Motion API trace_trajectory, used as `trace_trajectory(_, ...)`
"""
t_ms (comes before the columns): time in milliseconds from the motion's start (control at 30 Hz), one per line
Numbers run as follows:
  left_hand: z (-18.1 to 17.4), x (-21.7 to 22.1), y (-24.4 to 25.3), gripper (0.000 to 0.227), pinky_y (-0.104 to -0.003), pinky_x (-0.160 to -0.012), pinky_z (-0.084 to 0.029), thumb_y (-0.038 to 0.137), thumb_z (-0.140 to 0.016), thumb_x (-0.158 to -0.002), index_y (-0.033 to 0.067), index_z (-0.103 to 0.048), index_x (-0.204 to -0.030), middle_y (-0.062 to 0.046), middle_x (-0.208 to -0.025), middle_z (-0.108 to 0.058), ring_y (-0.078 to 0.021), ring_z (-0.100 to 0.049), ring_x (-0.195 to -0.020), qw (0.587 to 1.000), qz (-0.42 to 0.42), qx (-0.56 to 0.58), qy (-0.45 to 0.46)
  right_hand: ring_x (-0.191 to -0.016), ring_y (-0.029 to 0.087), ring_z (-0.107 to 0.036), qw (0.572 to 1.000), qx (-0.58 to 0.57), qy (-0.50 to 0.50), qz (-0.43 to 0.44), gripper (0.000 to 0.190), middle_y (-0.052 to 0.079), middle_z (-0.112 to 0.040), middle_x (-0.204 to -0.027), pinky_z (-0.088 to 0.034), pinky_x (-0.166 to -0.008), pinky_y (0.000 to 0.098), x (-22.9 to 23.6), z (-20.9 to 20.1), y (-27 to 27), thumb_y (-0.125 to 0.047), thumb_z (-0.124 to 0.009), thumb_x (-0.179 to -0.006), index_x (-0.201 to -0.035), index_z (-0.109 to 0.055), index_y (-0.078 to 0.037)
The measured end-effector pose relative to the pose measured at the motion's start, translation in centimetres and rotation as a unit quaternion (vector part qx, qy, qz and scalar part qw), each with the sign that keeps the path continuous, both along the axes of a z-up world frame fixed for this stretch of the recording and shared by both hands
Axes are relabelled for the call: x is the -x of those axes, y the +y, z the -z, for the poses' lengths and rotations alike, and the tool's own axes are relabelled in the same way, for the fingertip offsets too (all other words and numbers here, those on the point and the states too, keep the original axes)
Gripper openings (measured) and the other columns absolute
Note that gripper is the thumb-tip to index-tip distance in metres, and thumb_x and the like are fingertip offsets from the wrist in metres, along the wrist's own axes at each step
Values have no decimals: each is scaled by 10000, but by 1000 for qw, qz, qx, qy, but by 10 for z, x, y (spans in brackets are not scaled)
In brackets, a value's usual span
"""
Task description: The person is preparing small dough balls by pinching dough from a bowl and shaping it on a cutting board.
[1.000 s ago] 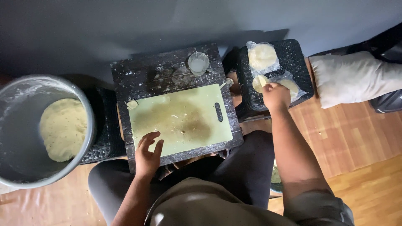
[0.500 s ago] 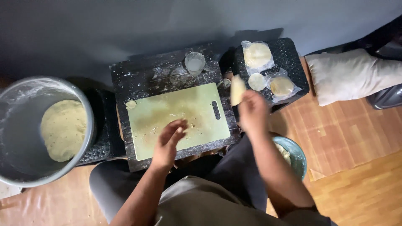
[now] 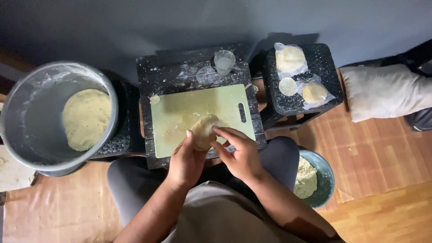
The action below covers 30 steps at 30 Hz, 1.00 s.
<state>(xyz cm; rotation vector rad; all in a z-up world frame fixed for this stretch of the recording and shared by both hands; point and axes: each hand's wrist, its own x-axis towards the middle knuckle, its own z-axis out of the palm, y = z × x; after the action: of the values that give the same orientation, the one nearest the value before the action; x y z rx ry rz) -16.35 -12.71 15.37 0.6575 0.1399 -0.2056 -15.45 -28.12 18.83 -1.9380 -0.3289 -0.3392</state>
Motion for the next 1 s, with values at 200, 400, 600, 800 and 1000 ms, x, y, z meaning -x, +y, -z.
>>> trace_trajectory(200,-5,-2,4,523,-480,-1006,-525,298,-372,-1091,-98,-507,-1405,-304,-1320,-623,-371,-671,-1038,998,16,-19,-58,-1041,411,-729,998,-38,42,-12,548,261,-735,-1147,-657,-699,404,6,-23,13,-154,-874,-802,-1291,-680,-2)
trace_trajectory(400,-37,7,-9,486,-515,-1251,-85,183,-353,-1101,-81,-422,-1504,-238,-1666,-245,-411,-122,-1541,977,36,-186,-99,-1033,322,-742,955,-231,183,-30,612,265,-731,-1170,-652,-768,382,13,-3,16,-142,-833,-841,-1373,-598,47)
trace_trajectory(600,-24,5,-11,488,-504,-1259,-127,213,-337,-1106,-41,-460,-1504,-237,-1619,-354,-400,-221,-1523,983,8,-183,-27,-974,324,-722,905,-323,277,12,331,277,-748,-1082,-635,-805,469,5,45,10,-120,-616,-995,-1256,-679,73)
trace_trajectory(800,-3,-5,-8,473,-554,-1242,-287,201,-406,-1067,-61,-517,-1445,-316,-1476,-514,-435,-455,-1429,985,-64,7,162,-777,308,-746,799,-474,358,95,338,245,-746,-951,-646,-625,426,1,54,7,-59,-643,-922,-1207,-671,120)
trace_trajectory(1000,3,-16,4,464,-615,-1162,-406,250,-544,-994,-44,-579,-1351,-290,-1368,-612,-441,-563,-1327,971,-121,68,196,-539,273,-691,765,-492,355,216,84,163,-664,-644,-606,-525,357,-16,75,-37,-62,-672,-897,-910,-723,4)
